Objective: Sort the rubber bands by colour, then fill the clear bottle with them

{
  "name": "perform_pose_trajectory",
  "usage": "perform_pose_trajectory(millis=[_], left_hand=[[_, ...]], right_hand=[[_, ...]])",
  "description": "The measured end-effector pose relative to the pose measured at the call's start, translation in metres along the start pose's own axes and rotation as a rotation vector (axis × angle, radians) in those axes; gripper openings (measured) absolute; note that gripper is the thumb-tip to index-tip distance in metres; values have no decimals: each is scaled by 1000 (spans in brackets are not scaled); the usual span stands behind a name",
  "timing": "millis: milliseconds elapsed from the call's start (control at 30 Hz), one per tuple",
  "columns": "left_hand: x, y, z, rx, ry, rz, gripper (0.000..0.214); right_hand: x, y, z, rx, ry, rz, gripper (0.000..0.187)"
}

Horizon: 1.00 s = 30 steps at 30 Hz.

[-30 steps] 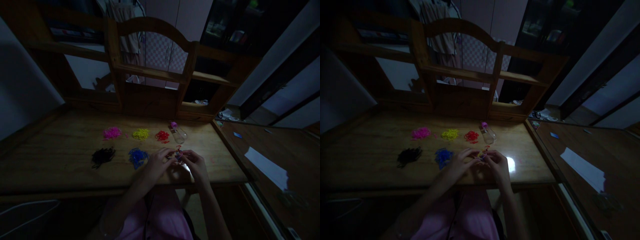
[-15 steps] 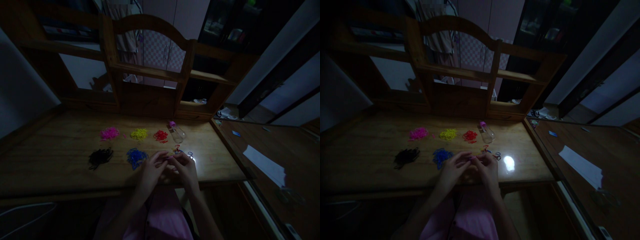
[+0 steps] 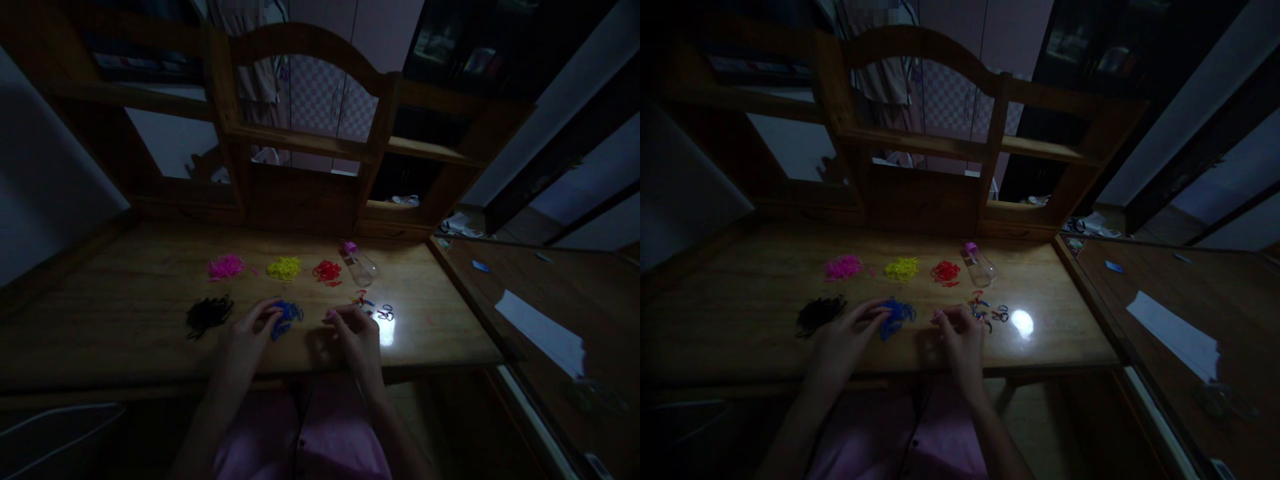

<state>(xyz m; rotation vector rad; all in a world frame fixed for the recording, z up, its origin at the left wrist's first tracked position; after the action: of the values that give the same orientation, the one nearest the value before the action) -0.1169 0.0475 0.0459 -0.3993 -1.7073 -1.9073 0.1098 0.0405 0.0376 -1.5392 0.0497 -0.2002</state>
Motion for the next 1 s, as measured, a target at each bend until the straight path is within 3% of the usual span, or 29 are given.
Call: perform_pose_trajectory(millis=[167, 267, 400, 500, 633, 733, 833, 933, 1000], left_hand=[[-1, -6, 11, -130, -23, 107, 29], [-5, -7, 10, -199, 4, 142, 32], [-4, -1, 5, -274, 52, 140, 28], [0, 7, -3, -302, 112, 127, 23], [0, 7, -17, -297, 179, 118, 19], [-4, -4, -22, -291, 242, 141, 18], [-4, -16, -22, -283, 338, 186, 17], [-5, -23, -20, -261, 345, 191, 17], [-4, -24, -18, -246, 313, 151, 17]], right_hand=[[50, 0, 9, 74, 105, -240, 22], [64, 2, 11, 53, 121, -297, 24], [66, 3, 10, 23, 123, -306, 25], [52, -3, 12, 60, 82, -317, 22], [-5, -23, 33, 155, -97, -363, 20], [-73, -46, 60, 311, -262, -457, 18], [-141, -62, 89, 432, -348, -598, 17], [-195, -61, 108, 386, -504, -664, 16], [-212, -59, 116, 353, -557, -681, 15]])
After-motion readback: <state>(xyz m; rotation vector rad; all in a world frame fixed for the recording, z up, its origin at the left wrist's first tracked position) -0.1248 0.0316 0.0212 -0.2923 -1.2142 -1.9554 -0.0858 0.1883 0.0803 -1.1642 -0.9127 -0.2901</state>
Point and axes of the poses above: each hand's wrist, its own z-axis towards the middle knuckle, its own x-axis out of the back of the hand, y = z × x, the point moved 7 cm from there along z, towards the middle knuckle, and after that the axes turned 2 degrees about -y, right-handed, at the moved point
